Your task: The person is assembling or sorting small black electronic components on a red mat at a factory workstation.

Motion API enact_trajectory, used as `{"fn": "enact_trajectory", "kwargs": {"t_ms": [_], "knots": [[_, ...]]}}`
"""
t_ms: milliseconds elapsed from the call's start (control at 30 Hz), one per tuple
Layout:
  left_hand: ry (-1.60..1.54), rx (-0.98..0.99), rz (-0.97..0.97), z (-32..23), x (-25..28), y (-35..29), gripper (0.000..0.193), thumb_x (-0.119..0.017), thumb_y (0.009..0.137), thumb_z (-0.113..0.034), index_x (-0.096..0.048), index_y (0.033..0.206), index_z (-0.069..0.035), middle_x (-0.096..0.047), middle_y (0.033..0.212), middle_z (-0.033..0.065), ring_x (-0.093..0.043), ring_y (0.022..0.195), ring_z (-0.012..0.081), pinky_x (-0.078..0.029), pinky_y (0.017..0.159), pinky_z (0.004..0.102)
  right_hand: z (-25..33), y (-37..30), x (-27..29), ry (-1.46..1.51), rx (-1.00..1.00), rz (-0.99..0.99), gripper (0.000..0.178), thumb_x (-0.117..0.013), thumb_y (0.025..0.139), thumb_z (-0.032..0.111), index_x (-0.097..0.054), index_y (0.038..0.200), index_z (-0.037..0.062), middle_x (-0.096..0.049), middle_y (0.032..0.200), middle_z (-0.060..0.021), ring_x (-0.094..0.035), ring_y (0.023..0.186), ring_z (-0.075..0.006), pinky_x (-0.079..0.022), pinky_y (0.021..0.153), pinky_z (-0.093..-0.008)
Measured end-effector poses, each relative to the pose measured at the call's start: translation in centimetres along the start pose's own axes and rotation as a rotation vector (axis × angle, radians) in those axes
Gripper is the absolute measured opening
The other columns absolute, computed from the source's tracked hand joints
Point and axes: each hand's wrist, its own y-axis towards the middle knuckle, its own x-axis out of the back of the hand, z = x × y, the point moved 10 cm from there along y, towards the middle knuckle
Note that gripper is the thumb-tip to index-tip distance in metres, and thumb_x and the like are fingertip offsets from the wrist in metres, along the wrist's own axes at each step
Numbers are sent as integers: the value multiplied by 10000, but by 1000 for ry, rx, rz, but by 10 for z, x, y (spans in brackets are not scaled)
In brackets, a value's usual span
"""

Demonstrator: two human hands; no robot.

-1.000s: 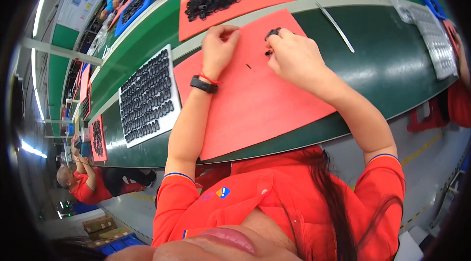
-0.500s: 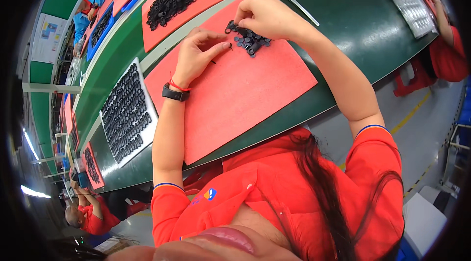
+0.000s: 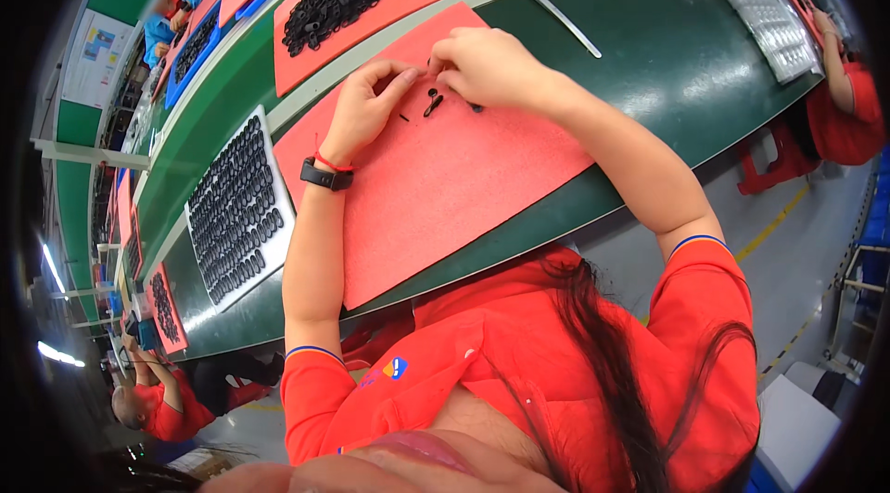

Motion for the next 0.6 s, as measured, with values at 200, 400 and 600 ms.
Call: {"fn": "enact_trajectory", "kwargs": {"t_ms": [200, 400, 600], "knots": [[336, -31, 149, -17, -14, -11, 287, -784, 664, -199, -586, 742, -7, -571, 645, 52, -512, 586, 117, -425, 550, 254, 12, -6, -16, -14, 110, 28, 98, -624, 739, 168, -656, 820, 123, -581, 820, -97, -589, 805, -273, -475, 709, -369], [316, -53, 142, -20, -16, -17, 225, -765, 652, -83, -582, 750, 4, -588, 692, 70, -551, 596, 120, -457, 551, 259, 14, -3, -25, -18, 140, 84, 116, -614, 749, 170, -630, 828, 86, -567, 879, -143, -585, 835, -299, -478, 720, -401], [49, 185, 160, -3, -10, -29, 82, -640, 765, 34, -570, 808, 35, -605, 709, 57, -583, 608, 104, -463, 565, 220, 29, -7, -31, -244, 253, 43, 108, -554, 759, 120, -583, 799, 25, -568, 851, -152, -603, 763, -284, -498, 618, -390]]}}
